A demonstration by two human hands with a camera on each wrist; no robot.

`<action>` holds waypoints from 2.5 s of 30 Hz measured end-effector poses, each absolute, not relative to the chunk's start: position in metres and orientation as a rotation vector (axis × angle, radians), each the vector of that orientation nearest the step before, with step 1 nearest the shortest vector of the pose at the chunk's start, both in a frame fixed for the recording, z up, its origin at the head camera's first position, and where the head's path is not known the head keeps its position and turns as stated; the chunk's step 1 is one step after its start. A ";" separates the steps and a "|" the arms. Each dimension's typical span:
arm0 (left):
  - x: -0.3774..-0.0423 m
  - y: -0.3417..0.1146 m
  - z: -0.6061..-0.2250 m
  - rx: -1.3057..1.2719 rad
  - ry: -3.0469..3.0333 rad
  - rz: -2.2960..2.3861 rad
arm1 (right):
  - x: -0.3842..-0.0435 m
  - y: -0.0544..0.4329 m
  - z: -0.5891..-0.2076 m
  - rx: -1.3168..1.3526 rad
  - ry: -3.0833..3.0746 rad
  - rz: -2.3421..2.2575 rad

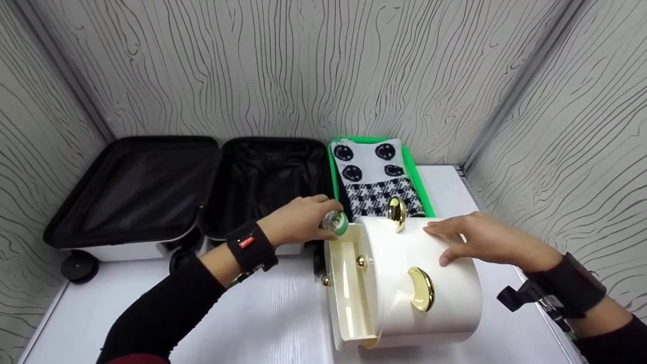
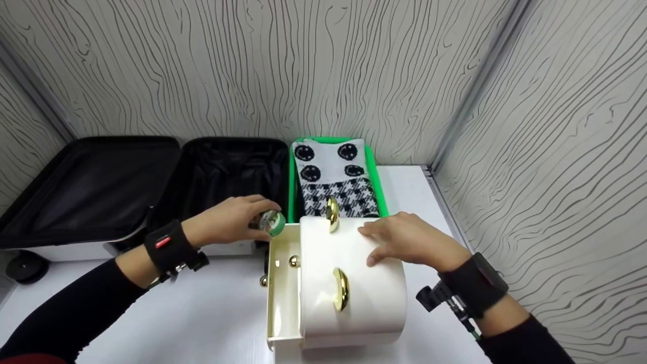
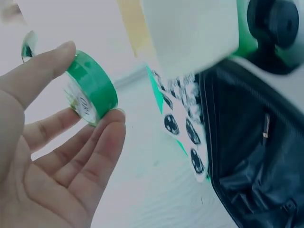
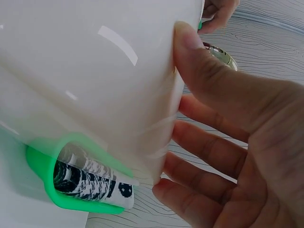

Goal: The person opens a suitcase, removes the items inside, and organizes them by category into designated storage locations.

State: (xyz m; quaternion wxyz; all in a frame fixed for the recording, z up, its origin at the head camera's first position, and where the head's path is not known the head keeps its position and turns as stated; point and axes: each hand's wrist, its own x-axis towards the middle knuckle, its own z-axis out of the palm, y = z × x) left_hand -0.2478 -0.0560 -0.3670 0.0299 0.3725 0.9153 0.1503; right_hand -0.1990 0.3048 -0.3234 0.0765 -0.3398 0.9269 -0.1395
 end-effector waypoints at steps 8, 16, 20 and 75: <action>-0.234 -0.039 -0.385 1.326 2.775 0.436 | -0.199 0.307 -0.321 -1.016 2.813 -0.362; -0.234 -0.023 -0.402 1.387 2.767 0.192 | -0.199 0.308 -0.324 -1.002 2.820 -0.364; -0.233 -0.014 -0.406 1.378 2.804 0.042 | -0.200 0.308 -0.325 -1.013 2.817 -0.364; -0.201 -0.077 -0.424 1.185 2.926 0.760 | -0.198 0.307 -0.325 -1.000 2.796 -0.393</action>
